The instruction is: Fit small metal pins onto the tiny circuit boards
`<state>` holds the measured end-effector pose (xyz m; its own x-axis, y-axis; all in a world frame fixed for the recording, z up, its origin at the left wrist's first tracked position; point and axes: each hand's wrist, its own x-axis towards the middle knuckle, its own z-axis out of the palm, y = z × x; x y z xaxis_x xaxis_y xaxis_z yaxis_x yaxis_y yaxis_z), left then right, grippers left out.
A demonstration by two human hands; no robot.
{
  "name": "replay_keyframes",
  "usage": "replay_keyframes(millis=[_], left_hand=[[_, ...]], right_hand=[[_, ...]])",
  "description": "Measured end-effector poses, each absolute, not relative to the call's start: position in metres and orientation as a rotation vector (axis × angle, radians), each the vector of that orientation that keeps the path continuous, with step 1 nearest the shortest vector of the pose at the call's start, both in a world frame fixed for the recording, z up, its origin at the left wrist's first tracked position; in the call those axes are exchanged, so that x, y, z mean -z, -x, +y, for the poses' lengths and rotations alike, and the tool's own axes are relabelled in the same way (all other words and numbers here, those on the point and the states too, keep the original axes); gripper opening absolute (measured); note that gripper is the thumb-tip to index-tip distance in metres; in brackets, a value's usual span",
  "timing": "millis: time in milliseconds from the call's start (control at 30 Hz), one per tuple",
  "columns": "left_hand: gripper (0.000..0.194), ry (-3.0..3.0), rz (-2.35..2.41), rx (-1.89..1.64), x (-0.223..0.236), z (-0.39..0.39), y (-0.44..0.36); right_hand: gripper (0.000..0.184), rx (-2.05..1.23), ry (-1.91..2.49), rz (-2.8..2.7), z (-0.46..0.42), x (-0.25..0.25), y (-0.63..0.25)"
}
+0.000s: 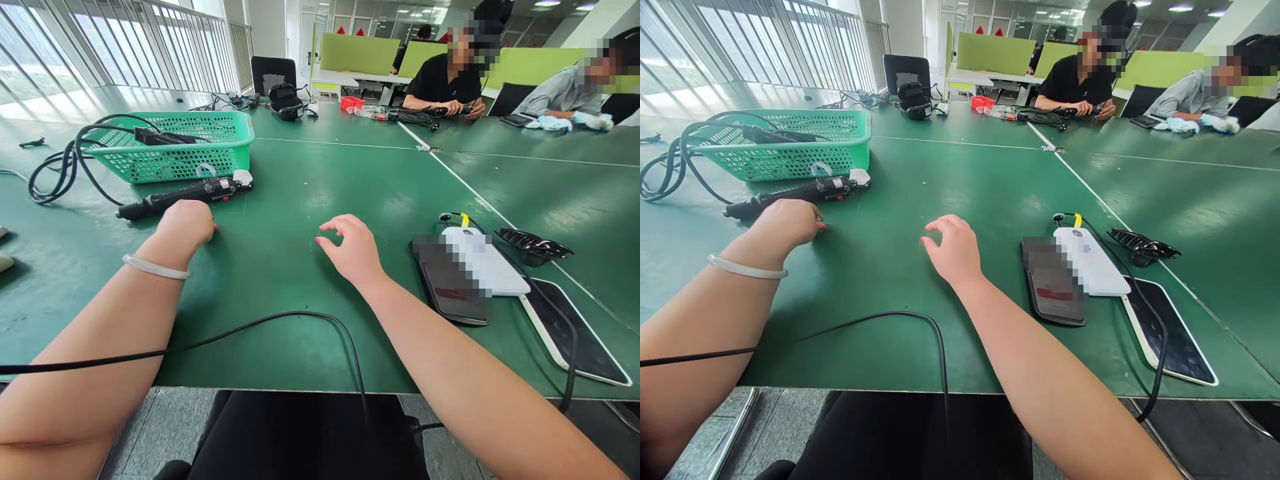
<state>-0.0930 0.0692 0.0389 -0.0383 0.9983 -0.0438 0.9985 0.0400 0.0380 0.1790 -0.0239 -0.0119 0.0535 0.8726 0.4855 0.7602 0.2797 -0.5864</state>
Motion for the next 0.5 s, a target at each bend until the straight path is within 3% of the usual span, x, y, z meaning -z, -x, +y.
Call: replay_keyframes(millis=[200, 500], left_hand=[[0.034, -2.127, 2.307, 0.387, -0.0466, 0.0704, 0.0901], [0.029, -2.121, 2.290, 0.406, -0.0450, 0.0678, 0.0938]], right_hand=[[0.008, -0.204, 1.515, -1.731, -0.0257, 0.0140, -0.1791], [0.012, -0.210, 1.527, -1.718, -0.0276, 0.0107, -0.1789]])
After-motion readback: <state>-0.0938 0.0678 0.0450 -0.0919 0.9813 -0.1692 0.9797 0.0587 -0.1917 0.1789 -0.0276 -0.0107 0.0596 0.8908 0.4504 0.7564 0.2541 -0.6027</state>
